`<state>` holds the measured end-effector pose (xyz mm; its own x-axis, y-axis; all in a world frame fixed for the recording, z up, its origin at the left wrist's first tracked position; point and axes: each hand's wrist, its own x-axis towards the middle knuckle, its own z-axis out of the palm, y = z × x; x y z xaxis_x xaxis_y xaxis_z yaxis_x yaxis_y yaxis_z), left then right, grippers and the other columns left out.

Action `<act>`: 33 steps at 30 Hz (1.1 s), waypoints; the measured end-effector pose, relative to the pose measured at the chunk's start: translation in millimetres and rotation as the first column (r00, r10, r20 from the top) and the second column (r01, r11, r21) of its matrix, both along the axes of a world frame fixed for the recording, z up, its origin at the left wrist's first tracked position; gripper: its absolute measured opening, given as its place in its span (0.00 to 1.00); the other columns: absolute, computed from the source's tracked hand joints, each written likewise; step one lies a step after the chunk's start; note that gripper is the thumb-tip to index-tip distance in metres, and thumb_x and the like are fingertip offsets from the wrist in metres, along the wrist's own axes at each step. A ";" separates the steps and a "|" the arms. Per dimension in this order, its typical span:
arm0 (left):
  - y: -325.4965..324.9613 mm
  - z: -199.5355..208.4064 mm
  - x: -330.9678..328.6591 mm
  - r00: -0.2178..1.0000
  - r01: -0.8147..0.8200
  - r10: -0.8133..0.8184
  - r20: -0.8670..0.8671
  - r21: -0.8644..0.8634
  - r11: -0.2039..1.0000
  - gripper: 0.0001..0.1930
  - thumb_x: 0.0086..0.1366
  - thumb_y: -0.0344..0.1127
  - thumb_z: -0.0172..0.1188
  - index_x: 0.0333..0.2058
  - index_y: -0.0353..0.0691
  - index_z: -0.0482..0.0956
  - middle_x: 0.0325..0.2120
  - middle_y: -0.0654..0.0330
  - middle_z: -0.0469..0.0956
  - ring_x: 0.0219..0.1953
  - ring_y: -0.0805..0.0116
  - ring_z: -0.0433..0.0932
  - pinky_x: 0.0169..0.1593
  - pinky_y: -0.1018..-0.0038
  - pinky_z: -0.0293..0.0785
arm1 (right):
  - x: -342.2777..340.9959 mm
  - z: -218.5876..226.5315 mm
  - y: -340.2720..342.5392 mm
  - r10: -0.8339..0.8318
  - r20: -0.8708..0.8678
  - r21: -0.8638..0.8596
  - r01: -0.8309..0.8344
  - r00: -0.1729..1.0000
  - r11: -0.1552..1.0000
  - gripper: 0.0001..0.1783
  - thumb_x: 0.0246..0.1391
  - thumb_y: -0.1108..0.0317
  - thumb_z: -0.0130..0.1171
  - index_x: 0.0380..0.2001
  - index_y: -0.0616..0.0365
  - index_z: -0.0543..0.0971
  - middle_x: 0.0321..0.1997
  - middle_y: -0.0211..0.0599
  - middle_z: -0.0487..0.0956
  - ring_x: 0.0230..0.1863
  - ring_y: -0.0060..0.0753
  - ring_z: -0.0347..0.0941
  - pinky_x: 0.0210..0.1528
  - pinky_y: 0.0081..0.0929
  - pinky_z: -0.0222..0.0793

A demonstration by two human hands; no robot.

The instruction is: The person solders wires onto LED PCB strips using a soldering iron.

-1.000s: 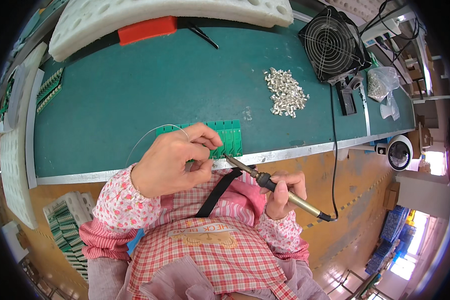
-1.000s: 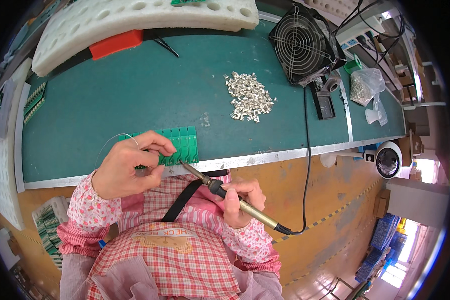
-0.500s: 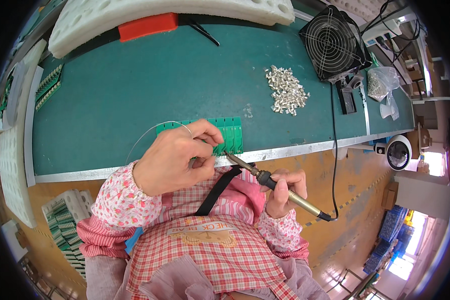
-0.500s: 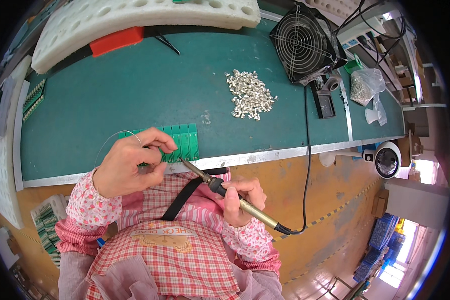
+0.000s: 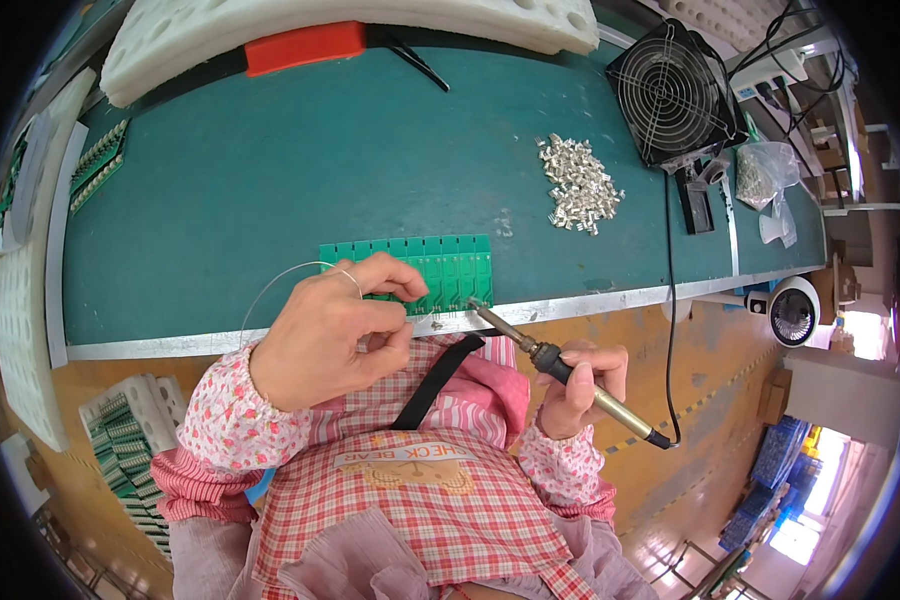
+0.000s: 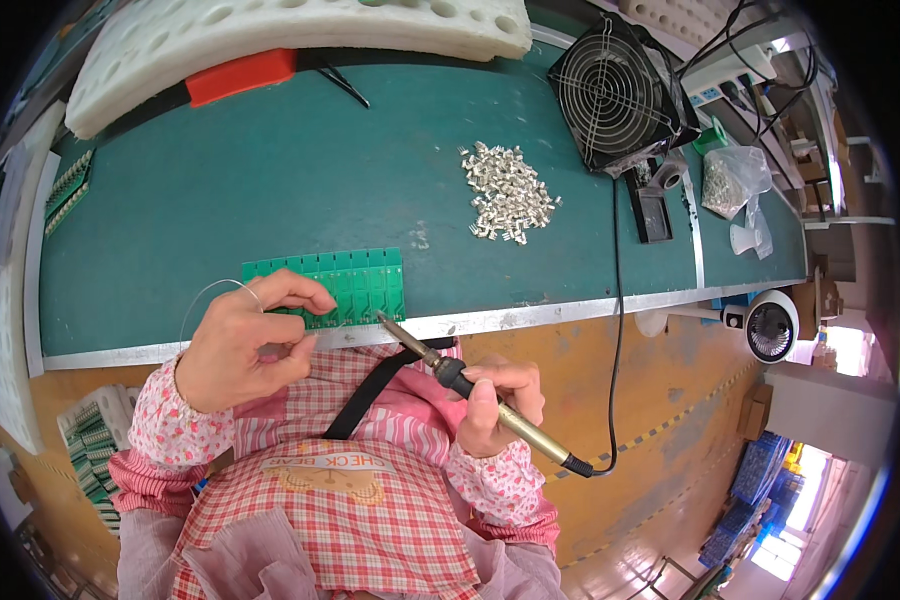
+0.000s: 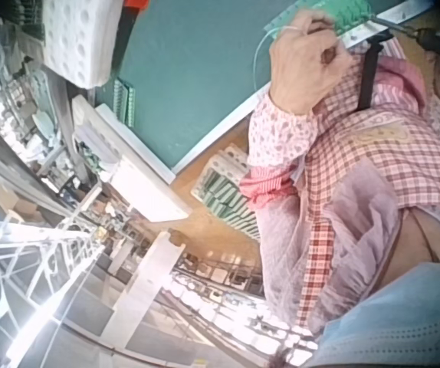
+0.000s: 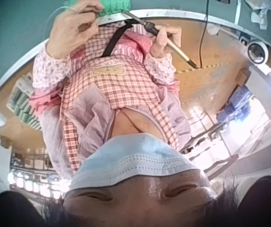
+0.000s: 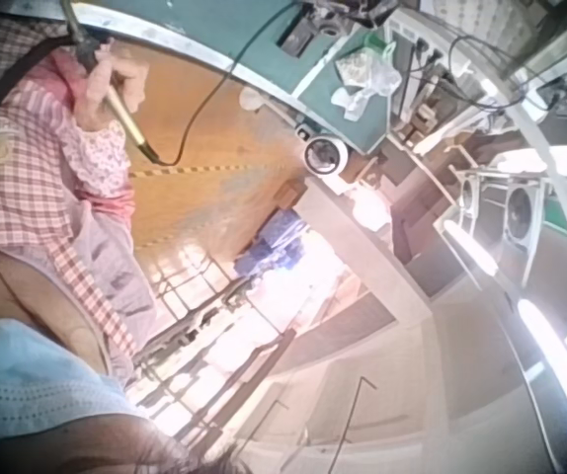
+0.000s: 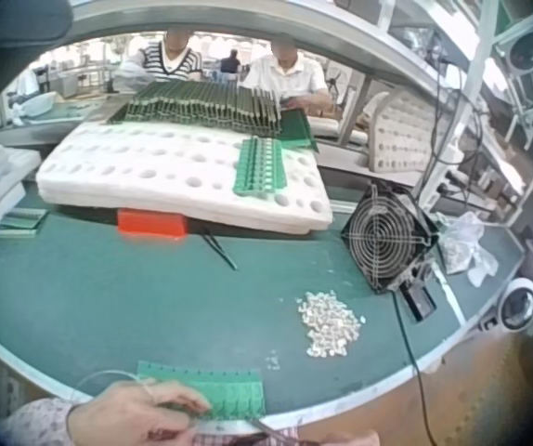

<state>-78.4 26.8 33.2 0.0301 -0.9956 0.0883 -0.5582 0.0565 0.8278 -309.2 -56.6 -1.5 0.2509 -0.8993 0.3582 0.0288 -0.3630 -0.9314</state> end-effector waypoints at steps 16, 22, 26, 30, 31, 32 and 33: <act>-4.4 -9.0 -0.7 0.999 0.004 -0.001 0.041 -0.090 0.996 0.04 0.45 0.26 0.60 0.17 0.33 0.73 0.35 0.57 0.76 0.30 0.65 0.77 0.37 0.71 0.71 | 1.8 -13.7 1.2 0.200 0.090 -0.038 -0.198 0.976 0.980 0.05 0.52 0.76 0.48 0.29 0.69 0.69 0.17 0.41 0.73 0.14 0.23 0.69 0.16 0.17 0.63; -5.2 -9.9 0.1 0.999 0.005 0.000 0.034 -0.130 0.991 0.05 0.44 0.26 0.60 0.17 0.33 0.73 0.35 0.58 0.76 0.29 0.65 0.77 0.36 0.71 0.71 | 2.2 -14.2 -0.9 0.202 0.080 -0.073 -0.197 0.976 0.978 0.05 0.51 0.75 0.49 0.27 0.69 0.69 0.17 0.40 0.73 0.13 0.23 0.69 0.15 0.18 0.63; -6.1 -9.2 0.3 0.999 0.007 -0.002 0.054 -0.089 0.996 0.04 0.45 0.26 0.60 0.17 0.33 0.73 0.35 0.58 0.76 0.29 0.66 0.77 0.36 0.70 0.71 | 4.0 -14.0 -1.0 0.187 0.073 -0.106 -0.179 0.980 0.978 0.06 0.50 0.75 0.50 0.26 0.69 0.70 0.16 0.39 0.72 0.13 0.24 0.69 0.15 0.18 0.63; -7.2 -9.0 0.7 0.997 0.016 -0.009 0.076 -0.092 0.996 0.04 0.45 0.26 0.60 0.17 0.33 0.73 0.35 0.58 0.76 0.30 0.66 0.77 0.36 0.70 0.71 | 8.1 -9.9 1.7 0.165 0.026 -0.138 -0.160 0.986 0.977 0.08 0.51 0.72 0.50 0.25 0.66 0.68 0.14 0.37 0.69 0.11 0.24 0.66 0.14 0.18 0.60; -7.7 -8.7 0.5 0.996 0.022 -0.014 0.088 -0.086 0.996 0.04 0.45 0.26 0.60 0.17 0.33 0.73 0.35 0.58 0.76 0.30 0.66 0.77 0.36 0.70 0.71 | 8.6 -9.0 2.5 0.142 -0.019 -0.141 -0.143 0.990 0.980 0.09 0.53 0.69 0.48 0.24 0.64 0.65 0.14 0.36 0.66 0.09 0.24 0.63 0.12 0.18 0.58; -8.1 -8.5 0.2 0.995 0.027 -0.020 0.098 -0.080 0.996 0.05 0.45 0.26 0.60 0.17 0.33 0.73 0.35 0.58 0.76 0.30 0.66 0.77 0.35 0.70 0.71 | 7.7 -9.4 2.8 0.141 -0.020 -0.142 -0.143 0.990 0.980 0.09 0.53 0.69 0.48 0.24 0.64 0.65 0.14 0.36 0.66 0.09 0.24 0.63 0.12 0.18 0.58; -8.2 -8.5 -0.2 0.995 0.027 -0.019 0.099 -0.081 0.996 0.05 0.45 0.26 0.60 0.17 0.33 0.73 0.35 0.58 0.76 0.30 0.66 0.77 0.35 0.70 0.71 | 7.2 -10.6 2.9 0.142 -0.027 -0.143 -0.144 0.990 0.979 0.09 0.53 0.69 0.49 0.24 0.64 0.65 0.14 0.36 0.67 0.10 0.24 0.63 0.12 0.18 0.58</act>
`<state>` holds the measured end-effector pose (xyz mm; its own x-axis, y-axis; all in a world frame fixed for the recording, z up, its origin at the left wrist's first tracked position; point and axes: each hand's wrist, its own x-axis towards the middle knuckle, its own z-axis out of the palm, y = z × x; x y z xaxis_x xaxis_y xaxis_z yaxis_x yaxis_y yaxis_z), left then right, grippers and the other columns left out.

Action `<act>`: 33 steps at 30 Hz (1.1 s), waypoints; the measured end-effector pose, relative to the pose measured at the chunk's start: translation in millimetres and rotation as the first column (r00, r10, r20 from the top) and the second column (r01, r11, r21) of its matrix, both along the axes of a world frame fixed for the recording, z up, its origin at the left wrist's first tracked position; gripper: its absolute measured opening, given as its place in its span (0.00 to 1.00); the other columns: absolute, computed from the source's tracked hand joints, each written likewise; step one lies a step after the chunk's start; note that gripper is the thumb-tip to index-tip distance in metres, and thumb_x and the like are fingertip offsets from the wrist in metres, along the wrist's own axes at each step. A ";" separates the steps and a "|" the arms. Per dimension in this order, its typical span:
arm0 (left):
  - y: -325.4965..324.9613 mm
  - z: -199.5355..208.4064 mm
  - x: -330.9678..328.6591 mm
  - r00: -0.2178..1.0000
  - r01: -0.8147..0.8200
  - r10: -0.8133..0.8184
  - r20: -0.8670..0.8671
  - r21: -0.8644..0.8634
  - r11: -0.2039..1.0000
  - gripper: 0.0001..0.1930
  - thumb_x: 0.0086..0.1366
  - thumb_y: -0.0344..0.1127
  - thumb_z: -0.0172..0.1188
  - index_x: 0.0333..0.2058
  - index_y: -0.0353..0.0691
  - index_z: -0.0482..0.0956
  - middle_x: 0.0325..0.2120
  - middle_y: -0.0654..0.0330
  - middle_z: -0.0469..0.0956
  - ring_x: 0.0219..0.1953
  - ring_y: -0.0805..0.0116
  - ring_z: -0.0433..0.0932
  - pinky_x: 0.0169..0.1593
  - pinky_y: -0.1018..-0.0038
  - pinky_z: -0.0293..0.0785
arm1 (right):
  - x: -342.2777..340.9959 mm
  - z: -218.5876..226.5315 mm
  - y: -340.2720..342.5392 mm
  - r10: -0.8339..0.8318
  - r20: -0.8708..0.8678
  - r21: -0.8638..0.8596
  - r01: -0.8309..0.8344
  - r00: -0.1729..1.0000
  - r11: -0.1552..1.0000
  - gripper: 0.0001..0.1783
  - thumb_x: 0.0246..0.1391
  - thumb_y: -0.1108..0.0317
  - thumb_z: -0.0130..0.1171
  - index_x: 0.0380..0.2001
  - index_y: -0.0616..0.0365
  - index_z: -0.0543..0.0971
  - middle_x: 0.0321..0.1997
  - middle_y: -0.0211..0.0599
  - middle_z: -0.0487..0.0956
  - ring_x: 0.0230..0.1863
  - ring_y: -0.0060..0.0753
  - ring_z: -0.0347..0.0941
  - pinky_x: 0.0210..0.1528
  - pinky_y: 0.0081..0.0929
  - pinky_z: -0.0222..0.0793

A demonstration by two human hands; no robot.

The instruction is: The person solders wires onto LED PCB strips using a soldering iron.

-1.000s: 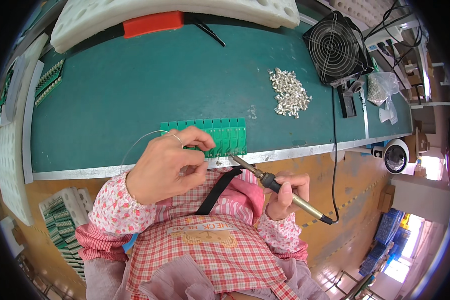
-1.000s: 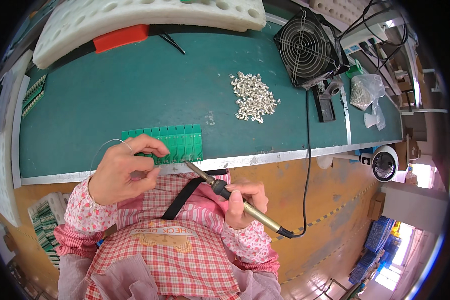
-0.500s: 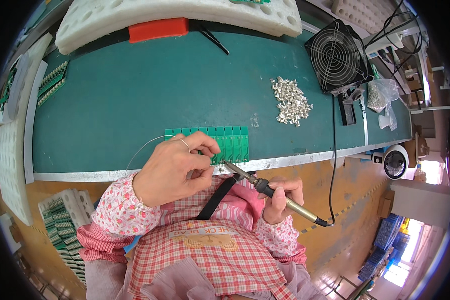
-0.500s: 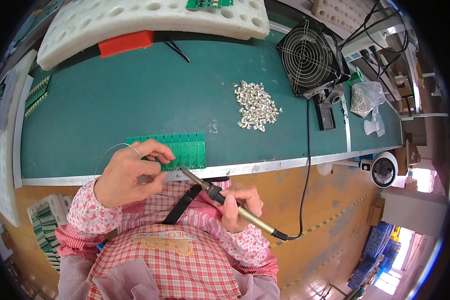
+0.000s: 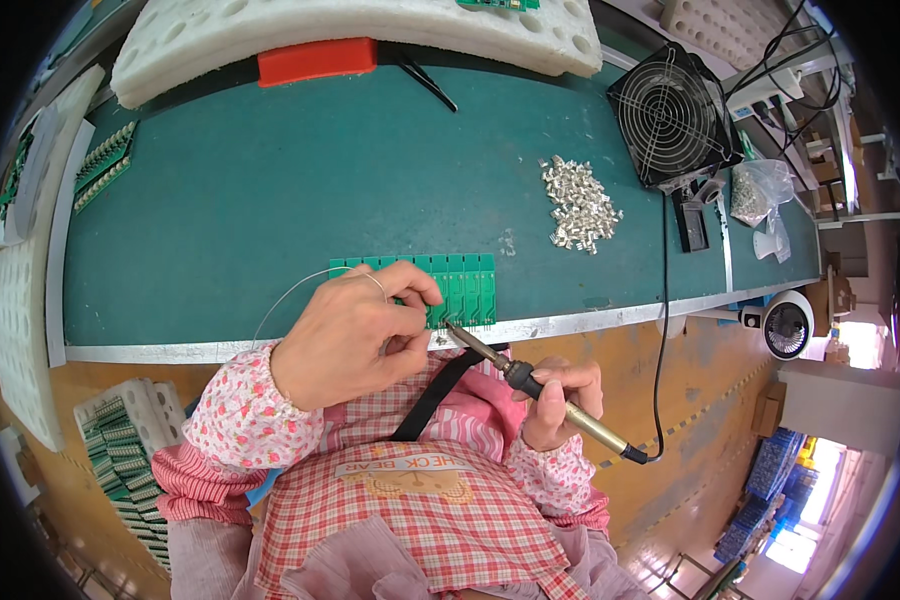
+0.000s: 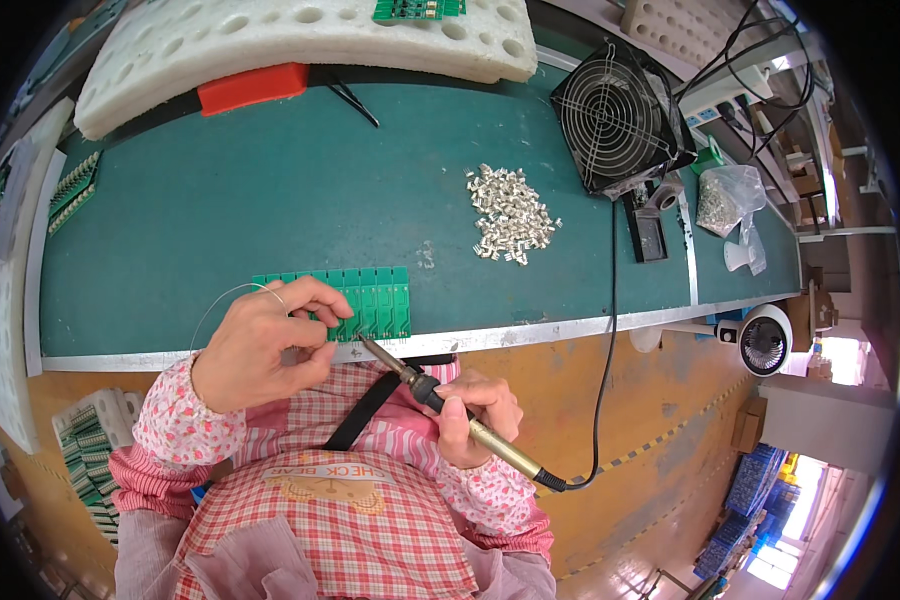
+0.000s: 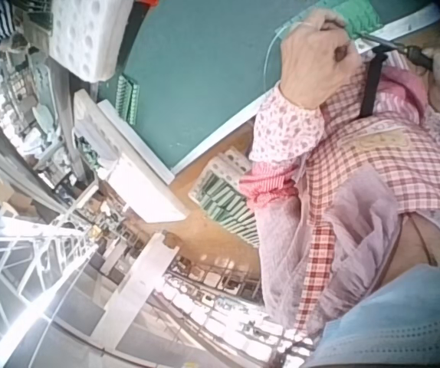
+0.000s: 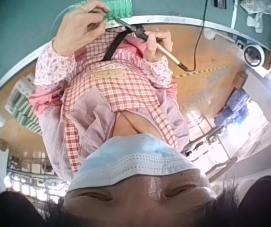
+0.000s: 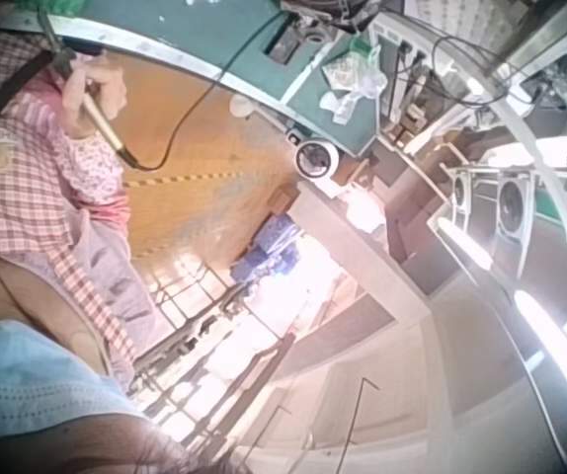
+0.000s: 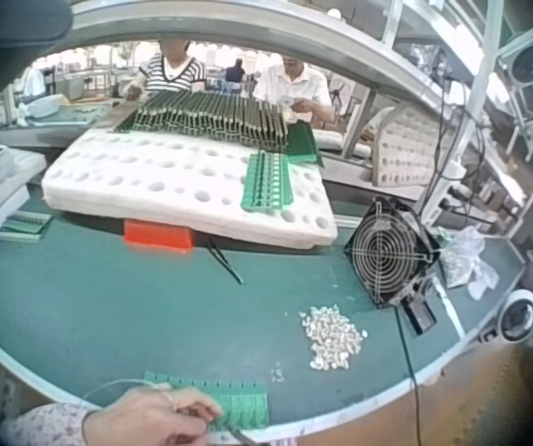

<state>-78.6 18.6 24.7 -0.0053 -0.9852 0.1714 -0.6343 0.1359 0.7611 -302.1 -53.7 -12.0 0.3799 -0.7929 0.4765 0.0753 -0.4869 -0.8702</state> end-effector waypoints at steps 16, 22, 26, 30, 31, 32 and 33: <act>11.5 2.0 5.0 0.998 -0.068 0.067 -0.020 -0.053 0.996 0.09 0.42 0.25 0.60 0.12 0.36 0.68 0.33 0.59 0.76 0.30 0.68 0.77 0.37 0.71 0.65 | 0.9 -3.3 -1.0 -0.014 0.179 -0.012 0.016 0.984 1.000 0.07 0.49 0.73 0.51 0.25 0.69 0.69 0.14 0.41 0.72 0.11 0.24 0.67 0.13 0.18 0.61; 11.3 0.9 4.6 0.997 -0.076 0.074 -0.027 -0.068 0.995 0.10 0.42 0.25 0.60 0.11 0.36 0.68 0.33 0.59 0.76 0.29 0.68 0.76 0.36 0.71 0.64 | 2.6 -6.3 0.8 0.043 0.161 0.002 -0.044 0.986 0.999 0.07 0.49 0.74 0.51 0.27 0.70 0.70 0.13 0.40 0.72 0.11 0.25 0.67 0.13 0.19 0.62; 10.6 0.6 4.6 0.997 -0.070 0.068 -0.035 -0.066 0.995 0.10 0.43 0.25 0.60 0.11 0.36 0.67 0.34 0.60 0.76 0.29 0.68 0.76 0.35 0.71 0.64 | 4.8 -7.5 0.5 0.078 0.145 0.001 -0.079 0.986 0.997 0.07 0.49 0.74 0.51 0.27 0.70 0.70 0.13 0.39 0.72 0.12 0.24 0.68 0.13 0.18 0.62; 8.9 -1.2 5.1 0.998 -0.058 0.057 -0.027 -0.059 0.997 0.10 0.43 0.26 0.61 0.11 0.36 0.68 0.34 0.60 0.76 0.29 0.68 0.76 0.35 0.71 0.63 | 7.6 -9.5 0.9 0.069 0.139 0.012 -0.072 0.988 0.997 0.07 0.49 0.74 0.51 0.27 0.70 0.71 0.12 0.39 0.72 0.11 0.24 0.68 0.13 0.18 0.62; 8.8 -1.5 5.2 0.998 -0.053 0.052 -0.026 -0.059 0.997 0.10 0.43 0.26 0.61 0.12 0.36 0.68 0.34 0.60 0.76 0.28 0.68 0.76 0.35 0.71 0.63 | 8.1 -10.1 1.0 0.063 0.151 -0.001 -0.064 0.987 0.998 0.07 0.49 0.74 0.51 0.27 0.70 0.71 0.12 0.39 0.72 0.11 0.24 0.68 0.13 0.18 0.62; 8.8 -1.8 5.2 0.999 -0.048 0.047 -0.024 -0.059 0.997 0.09 0.43 0.26 0.61 0.12 0.36 0.69 0.34 0.60 0.76 0.28 0.68 0.76 0.35 0.71 0.63 | 7.8 -10.0 1.2 0.063 0.150 0.001 -0.064 0.987 0.998 0.07 0.49 0.74 0.51 0.27 0.70 0.71 0.12 0.39 0.72 0.11 0.24 0.68 0.13 0.18 0.62; 8.9 -2.2 5.5 0.999 -0.049 0.047 -0.026 -0.058 0.997 0.09 0.43 0.26 0.61 0.12 0.36 0.69 0.34 0.60 0.76 0.28 0.68 0.76 0.35 0.71 0.63 | 7.6 -9.4 1.2 0.069 0.147 0.005 -0.070 0.987 0.998 0.07 0.49 0.74 0.51 0.27 0.70 0.71 0.12 0.39 0.72 0.11 0.24 0.67 0.13 0.18 0.62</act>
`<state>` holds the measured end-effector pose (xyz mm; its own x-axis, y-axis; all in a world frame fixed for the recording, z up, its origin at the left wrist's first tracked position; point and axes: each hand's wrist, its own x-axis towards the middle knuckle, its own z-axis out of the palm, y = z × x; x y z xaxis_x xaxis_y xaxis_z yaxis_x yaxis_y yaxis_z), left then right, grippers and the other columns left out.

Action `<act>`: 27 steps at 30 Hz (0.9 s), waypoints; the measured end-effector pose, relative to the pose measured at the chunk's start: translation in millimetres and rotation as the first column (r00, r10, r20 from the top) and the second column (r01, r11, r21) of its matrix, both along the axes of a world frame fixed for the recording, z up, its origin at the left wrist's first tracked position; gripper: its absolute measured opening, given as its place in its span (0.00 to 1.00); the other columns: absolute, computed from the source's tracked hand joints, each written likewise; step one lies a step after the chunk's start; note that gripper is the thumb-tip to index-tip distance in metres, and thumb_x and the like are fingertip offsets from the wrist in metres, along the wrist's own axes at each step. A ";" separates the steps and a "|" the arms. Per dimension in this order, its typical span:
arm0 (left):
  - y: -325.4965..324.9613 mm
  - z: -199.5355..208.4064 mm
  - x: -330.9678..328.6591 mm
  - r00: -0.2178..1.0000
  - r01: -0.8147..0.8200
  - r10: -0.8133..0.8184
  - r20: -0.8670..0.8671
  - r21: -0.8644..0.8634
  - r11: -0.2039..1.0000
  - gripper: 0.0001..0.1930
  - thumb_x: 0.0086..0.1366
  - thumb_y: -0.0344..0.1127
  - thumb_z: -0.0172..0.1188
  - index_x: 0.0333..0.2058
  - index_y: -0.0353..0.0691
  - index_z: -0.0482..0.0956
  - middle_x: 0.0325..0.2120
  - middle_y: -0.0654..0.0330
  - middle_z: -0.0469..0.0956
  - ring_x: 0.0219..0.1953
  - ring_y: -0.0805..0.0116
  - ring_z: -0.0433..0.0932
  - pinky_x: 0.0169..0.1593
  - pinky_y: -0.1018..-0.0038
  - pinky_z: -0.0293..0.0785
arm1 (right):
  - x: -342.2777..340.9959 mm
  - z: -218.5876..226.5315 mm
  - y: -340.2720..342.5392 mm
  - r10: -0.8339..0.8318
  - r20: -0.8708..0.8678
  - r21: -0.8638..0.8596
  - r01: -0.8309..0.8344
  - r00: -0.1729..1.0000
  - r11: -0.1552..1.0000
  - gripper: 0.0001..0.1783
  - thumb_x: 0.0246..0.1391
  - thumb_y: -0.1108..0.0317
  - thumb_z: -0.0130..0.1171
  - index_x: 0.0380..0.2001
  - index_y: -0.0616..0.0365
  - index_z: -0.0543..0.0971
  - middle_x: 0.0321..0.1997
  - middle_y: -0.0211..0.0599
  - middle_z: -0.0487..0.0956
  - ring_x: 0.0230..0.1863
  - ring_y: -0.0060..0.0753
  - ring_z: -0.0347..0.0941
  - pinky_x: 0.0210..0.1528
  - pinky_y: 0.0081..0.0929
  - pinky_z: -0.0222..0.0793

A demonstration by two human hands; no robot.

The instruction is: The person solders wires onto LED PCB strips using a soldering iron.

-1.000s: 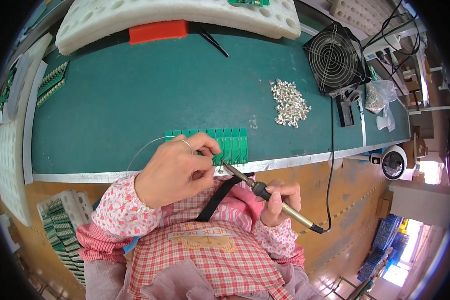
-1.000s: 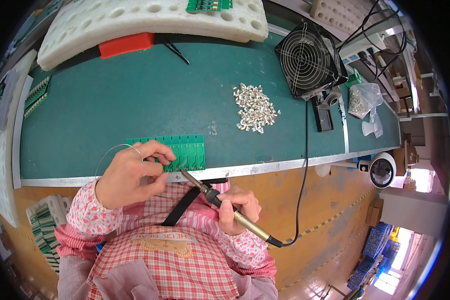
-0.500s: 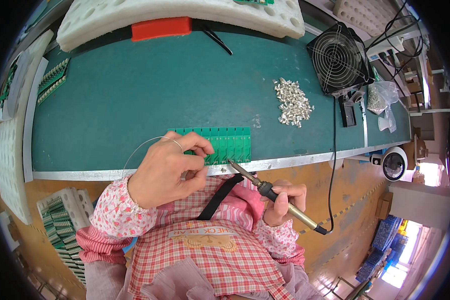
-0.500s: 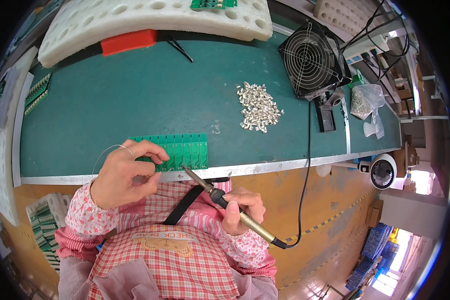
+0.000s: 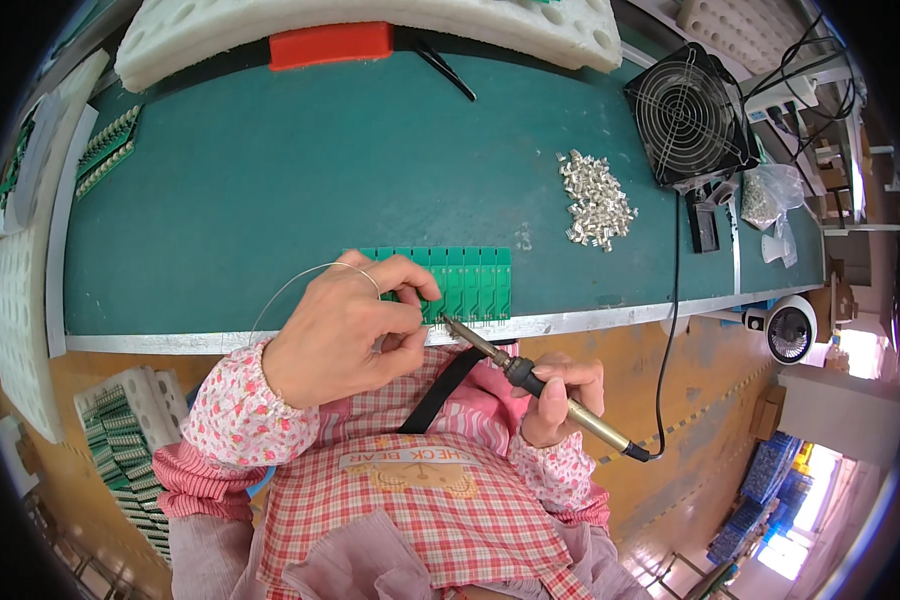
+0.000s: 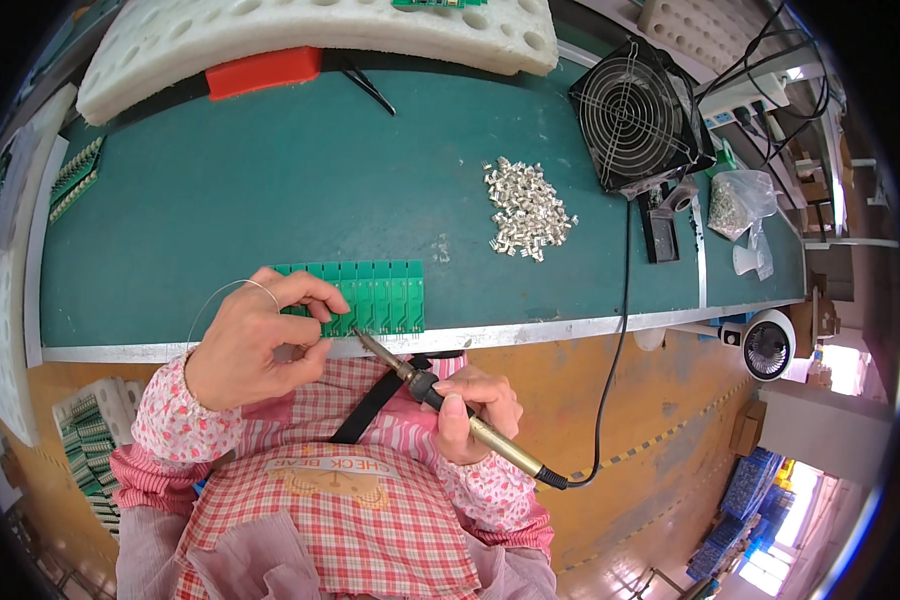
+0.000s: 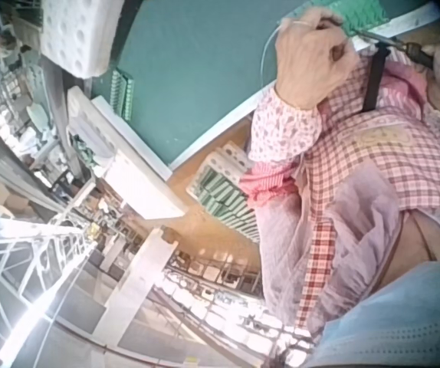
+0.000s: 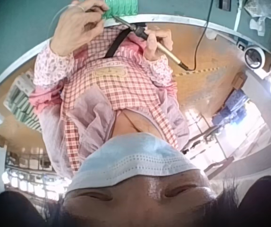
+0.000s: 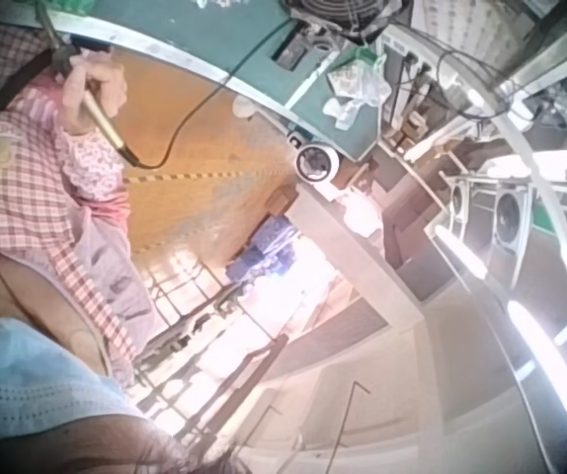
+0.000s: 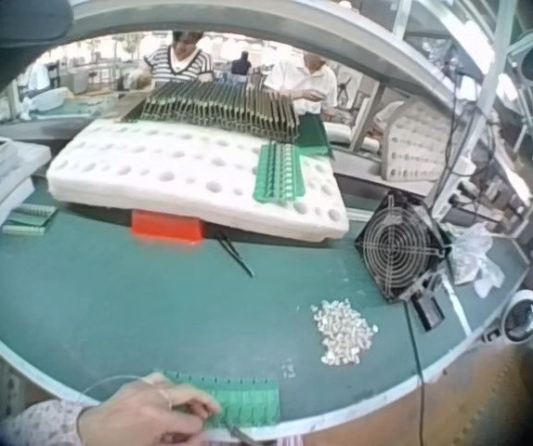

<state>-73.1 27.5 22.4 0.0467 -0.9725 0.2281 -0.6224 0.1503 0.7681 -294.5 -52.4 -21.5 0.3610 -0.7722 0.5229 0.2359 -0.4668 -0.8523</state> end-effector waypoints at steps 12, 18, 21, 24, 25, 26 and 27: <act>-0.4 -0.8 1.4 1.000 0.009 -0.009 0.005 -0.011 1.000 0.08 0.43 0.27 0.61 0.13 0.37 0.70 0.34 0.61 0.76 0.28 0.69 0.75 0.35 0.71 0.62 | -1.0 1.1 2.7 -0.061 -0.126 -0.038 0.057 0.990 0.998 0.10 0.53 0.67 0.47 0.26 0.64 0.65 0.11 0.38 0.68 0.10 0.24 0.64 0.15 0.20 0.59; -0.7 -1.7 -1.8 1.000 -0.014 0.014 0.027 -0.035 0.999 0.08 0.42 0.26 0.61 0.13 0.38 0.70 0.33 0.61 0.76 0.27 0.69 0.75 0.35 0.71 0.63 | 0.6 3.9 2.1 -0.049 -0.126 -0.059 0.042 0.991 0.997 0.09 0.52 0.67 0.47 0.26 0.64 0.65 0.11 0.37 0.68 0.09 0.24 0.63 0.14 0.20 0.58; 0.2 0.3 -0.9 1.000 -0.006 0.007 0.008 -0.042 0.999 0.07 0.42 0.26 0.61 0.14 0.37 0.71 0.33 0.61 0.76 0.28 0.69 0.75 0.36 0.71 0.63 | -0.1 4.2 3.1 -0.073 -0.131 -0.062 0.066 0.989 0.996 0.10 0.52 0.67 0.46 0.25 0.64 0.65 0.11 0.36 0.66 0.09 0.23 0.62 0.13 0.19 0.58; 4.2 4.2 1.1 0.999 0.005 -0.004 0.035 -0.047 0.999 0.06 0.42 0.25 0.61 0.14 0.37 0.71 0.33 0.60 0.76 0.28 0.68 0.75 0.37 0.71 0.64 | 1.1 9.4 4.9 -0.138 -0.103 -0.013 0.137 0.985 0.990 0.11 0.52 0.65 0.46 0.25 0.64 0.65 0.11 0.36 0.66 0.09 0.23 0.61 0.13 0.17 0.57; 6.0 4.4 2.0 0.999 -0.001 0.004 0.042 -0.068 0.998 0.06 0.42 0.25 0.61 0.14 0.36 0.71 0.33 0.60 0.76 0.29 0.68 0.75 0.37 0.71 0.65 | 2.3 12.6 6.0 -0.189 -0.075 0.039 0.193 0.979 0.980 0.12 0.53 0.64 0.46 0.25 0.64 0.65 0.13 0.37 0.66 0.09 0.23 0.61 0.12 0.16 0.56; 7.5 4.2 3.0 0.999 -0.008 0.012 0.049 -0.088 0.996 0.06 0.41 0.25 0.60 0.14 0.36 0.71 0.33 0.59 0.76 0.29 0.68 0.75 0.38 0.71 0.65 | 5.7 14.5 6.1 -0.205 -0.043 0.078 0.207 0.978 0.975 0.15 0.53 0.61 0.46 0.26 0.64 0.65 0.16 0.39 0.68 0.10 0.23 0.62 0.12 0.15 0.56; 9.1 3.6 4.1 0.999 -0.009 0.014 0.049 -0.087 0.996 0.06 0.41 0.25 0.60 0.14 0.36 0.71 0.33 0.59 0.76 0.29 0.68 0.75 0.38 0.71 0.65 | 6.5 16.6 7.3 -0.203 -0.043 0.078 0.206 0.978 0.975 0.15 0.53 0.61 0.46 0.26 0.64 0.65 0.16 0.39 0.68 0.10 0.23 0.62 0.12 0.15 0.56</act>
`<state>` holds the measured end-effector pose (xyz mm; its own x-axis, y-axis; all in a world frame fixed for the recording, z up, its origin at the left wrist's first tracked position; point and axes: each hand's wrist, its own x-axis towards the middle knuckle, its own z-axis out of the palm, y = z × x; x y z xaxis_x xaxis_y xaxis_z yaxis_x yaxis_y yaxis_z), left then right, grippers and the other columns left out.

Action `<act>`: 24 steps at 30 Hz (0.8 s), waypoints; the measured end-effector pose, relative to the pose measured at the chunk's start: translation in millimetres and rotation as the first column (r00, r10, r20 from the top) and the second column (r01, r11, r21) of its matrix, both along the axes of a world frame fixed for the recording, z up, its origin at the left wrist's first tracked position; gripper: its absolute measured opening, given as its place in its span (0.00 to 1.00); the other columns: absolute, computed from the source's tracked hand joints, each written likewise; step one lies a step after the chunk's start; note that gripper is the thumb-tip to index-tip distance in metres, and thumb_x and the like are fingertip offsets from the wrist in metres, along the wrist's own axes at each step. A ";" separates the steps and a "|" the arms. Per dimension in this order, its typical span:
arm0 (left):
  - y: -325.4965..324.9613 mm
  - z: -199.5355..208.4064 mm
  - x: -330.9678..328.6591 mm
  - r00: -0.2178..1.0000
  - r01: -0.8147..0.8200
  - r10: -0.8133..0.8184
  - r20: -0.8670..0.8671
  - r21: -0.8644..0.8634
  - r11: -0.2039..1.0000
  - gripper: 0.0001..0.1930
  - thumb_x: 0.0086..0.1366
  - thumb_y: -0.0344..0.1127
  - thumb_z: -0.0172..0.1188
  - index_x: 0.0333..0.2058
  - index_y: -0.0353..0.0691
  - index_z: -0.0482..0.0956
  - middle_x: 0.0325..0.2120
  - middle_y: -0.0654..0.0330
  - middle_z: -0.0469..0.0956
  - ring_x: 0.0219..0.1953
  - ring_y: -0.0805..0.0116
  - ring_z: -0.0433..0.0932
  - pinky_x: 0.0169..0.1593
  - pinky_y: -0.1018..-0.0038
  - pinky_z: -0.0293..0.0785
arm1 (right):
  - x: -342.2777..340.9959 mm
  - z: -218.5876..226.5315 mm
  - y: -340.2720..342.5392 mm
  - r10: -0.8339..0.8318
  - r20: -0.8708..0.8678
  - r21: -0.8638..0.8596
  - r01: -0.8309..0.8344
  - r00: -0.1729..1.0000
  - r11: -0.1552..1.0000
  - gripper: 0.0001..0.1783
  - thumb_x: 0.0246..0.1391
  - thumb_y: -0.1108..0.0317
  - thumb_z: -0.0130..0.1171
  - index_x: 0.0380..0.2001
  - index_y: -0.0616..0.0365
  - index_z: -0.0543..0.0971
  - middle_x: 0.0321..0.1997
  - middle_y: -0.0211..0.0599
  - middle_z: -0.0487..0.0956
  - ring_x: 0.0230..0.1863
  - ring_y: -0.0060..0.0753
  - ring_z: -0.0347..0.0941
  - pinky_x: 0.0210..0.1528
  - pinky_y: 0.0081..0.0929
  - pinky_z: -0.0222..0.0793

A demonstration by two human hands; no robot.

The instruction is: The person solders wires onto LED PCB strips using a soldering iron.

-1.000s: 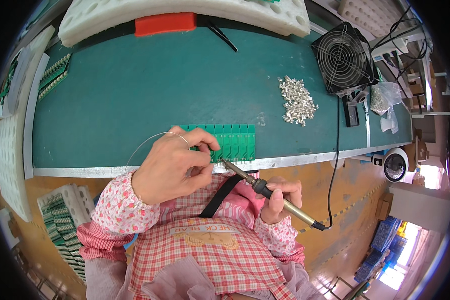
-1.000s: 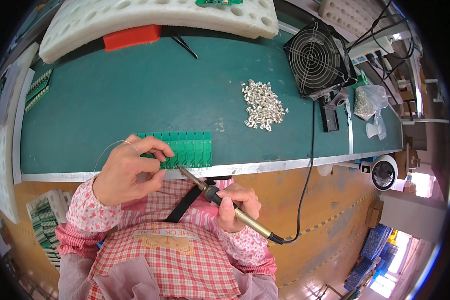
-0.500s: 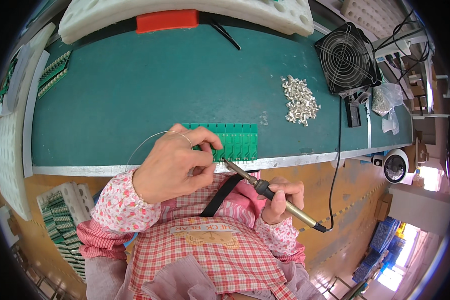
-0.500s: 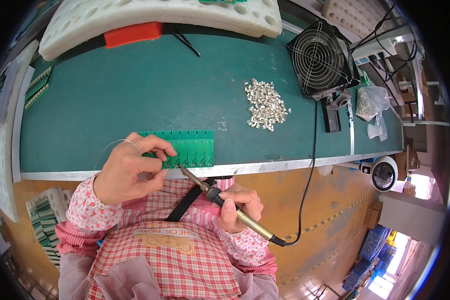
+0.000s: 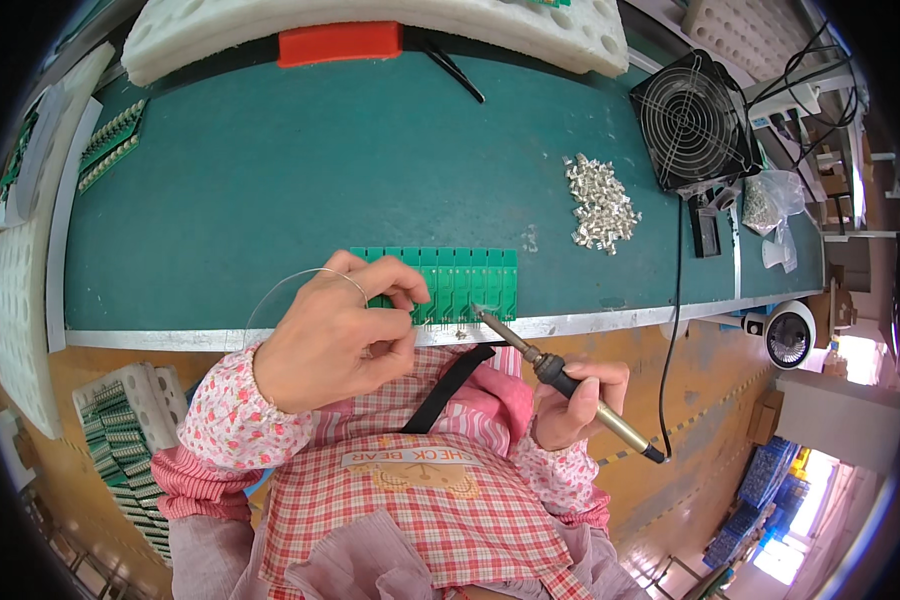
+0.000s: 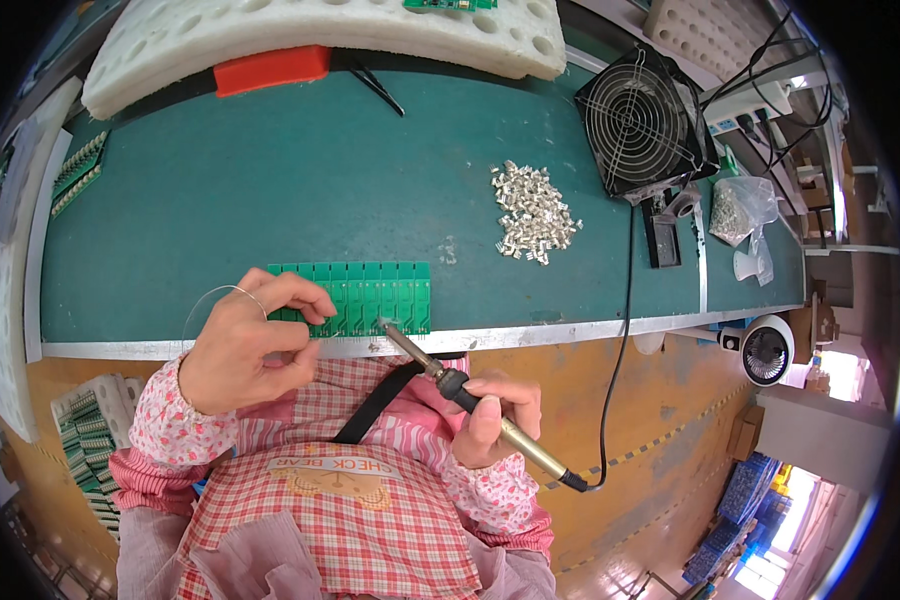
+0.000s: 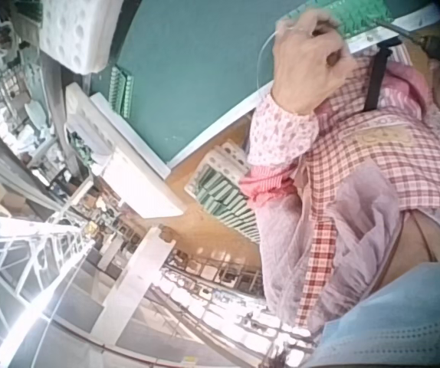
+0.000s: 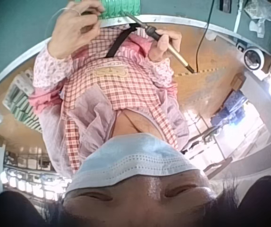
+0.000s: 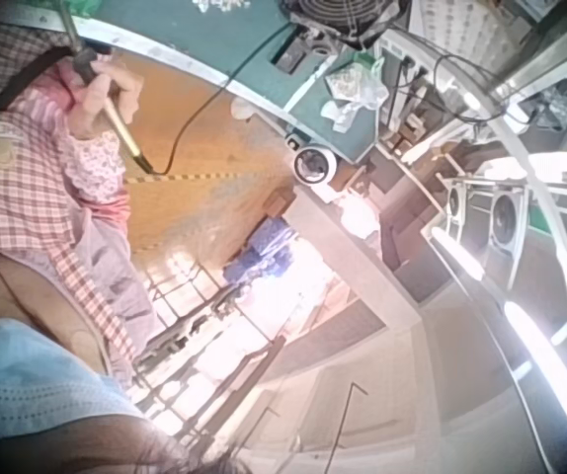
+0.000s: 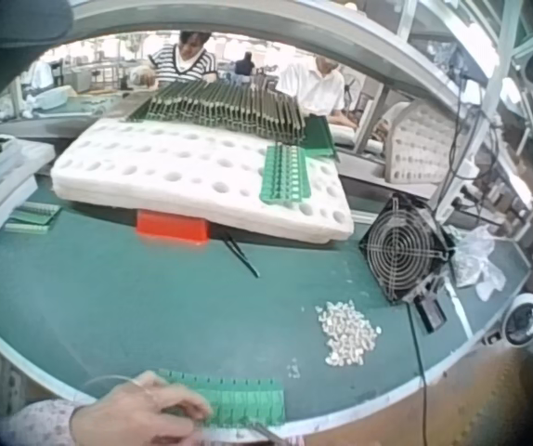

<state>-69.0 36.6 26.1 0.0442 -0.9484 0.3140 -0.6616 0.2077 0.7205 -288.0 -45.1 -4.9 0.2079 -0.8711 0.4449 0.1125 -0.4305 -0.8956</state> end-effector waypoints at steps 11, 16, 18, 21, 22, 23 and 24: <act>1.0 -7.1 0.8 1.000 -0.018 0.018 -0.025 -0.009 1.000 0.07 0.41 0.25 0.61 0.13 0.36 0.70 0.33 0.59 0.76 0.29 0.68 0.76 0.36 0.71 0.64 | -5.7 -9.1 4.8 0.237 -0.018 0.054 -0.236 0.971 0.970 0.06 0.50 0.75 0.54 0.30 0.66 0.69 0.21 0.41 0.73 0.18 0.24 0.70 0.22 0.20 0.67; -0.3 -7.3 -0.3 0.999 -0.019 0.019 -0.027 0.005 1.000 0.09 0.41 0.26 0.62 0.12 0.37 0.69 0.33 0.60 0.76 0.28 0.69 0.75 0.36 0.71 0.64 | -2.1 -15.3 6.6 0.174 -0.089 0.007 -0.174 0.981 0.985 0.07 0.51 0.72 0.52 0.28 0.65 0.67 0.17 0.38 0.70 0.14 0.24 0.66 0.18 0.19 0.63; -0.9 -7.3 -0.7 0.999 -0.022 0.022 -0.024 0.009 1.000 0.09 0.41 0.26 0.62 0.12 0.37 0.69 0.33 0.60 0.76 0.28 0.69 0.75 0.36 0.71 0.63 | -0.6 -14.9 6.7 0.143 -0.154 -0.040 -0.150 0.978 0.988 0.10 0.52 0.67 0.50 0.28 0.63 0.65 0.14 0.36 0.67 0.10 0.23 0.62 0.14 0.18 0.59; -1.4 -7.7 -0.8 1.000 -0.022 0.022 -0.013 0.005 1.000 0.09 0.42 0.27 0.62 0.13 0.38 0.69 0.33 0.60 0.76 0.27 0.70 0.75 0.36 0.71 0.63 | 1.2 -11.8 7.3 0.158 -0.147 -0.011 -0.161 0.976 0.987 0.10 0.52 0.67 0.50 0.28 0.63 0.64 0.14 0.37 0.67 0.10 0.23 0.63 0.15 0.18 0.59; -1.3 -8.3 -1.2 1.000 -0.028 0.028 -0.007 0.003 1.000 0.09 0.42 0.27 0.62 0.13 0.38 0.70 0.33 0.60 0.76 0.27 0.70 0.75 0.36 0.71 0.63 | 1.7 -11.2 7.2 0.159 -0.150 -0.015 -0.163 0.976 0.986 0.10 0.53 0.67 0.50 0.28 0.63 0.65 0.14 0.36 0.67 0.10 0.23 0.63 0.15 0.18 0.59; -1.1 -8.6 -1.5 0.999 -0.034 0.034 0.000 0.001 0.999 0.09 0.42 0.27 0.62 0.13 0.38 0.70 0.33 0.61 0.76 0.27 0.70 0.75 0.36 0.71 0.64 | 2.1 -10.7 7.3 0.161 -0.153 -0.019 -0.166 0.975 0.986 0.10 0.53 0.67 0.50 0.27 0.63 0.65 0.15 0.36 0.67 0.10 0.23 0.63 0.15 0.18 0.59; -1.0 -8.3 -1.6 0.999 -0.034 0.034 0.000 0.000 0.999 0.09 0.42 0.27 0.62 0.13 0.38 0.70 0.33 0.61 0.76 0.27 0.70 0.75 0.36 0.71 0.64 | 2.4 -10.2 7.4 0.161 -0.153 -0.019 -0.166 0.975 0.986 0.10 0.53 0.67 0.50 0.27 0.63 0.65 0.15 0.36 0.67 0.10 0.23 0.63 0.15 0.18 0.59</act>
<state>-70.6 35.6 17.8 0.0764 -0.9464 0.3139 -0.6680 0.1851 0.7208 -285.6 -37.7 -15.1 0.4128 -0.8058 0.4246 0.0490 -0.4459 -0.8937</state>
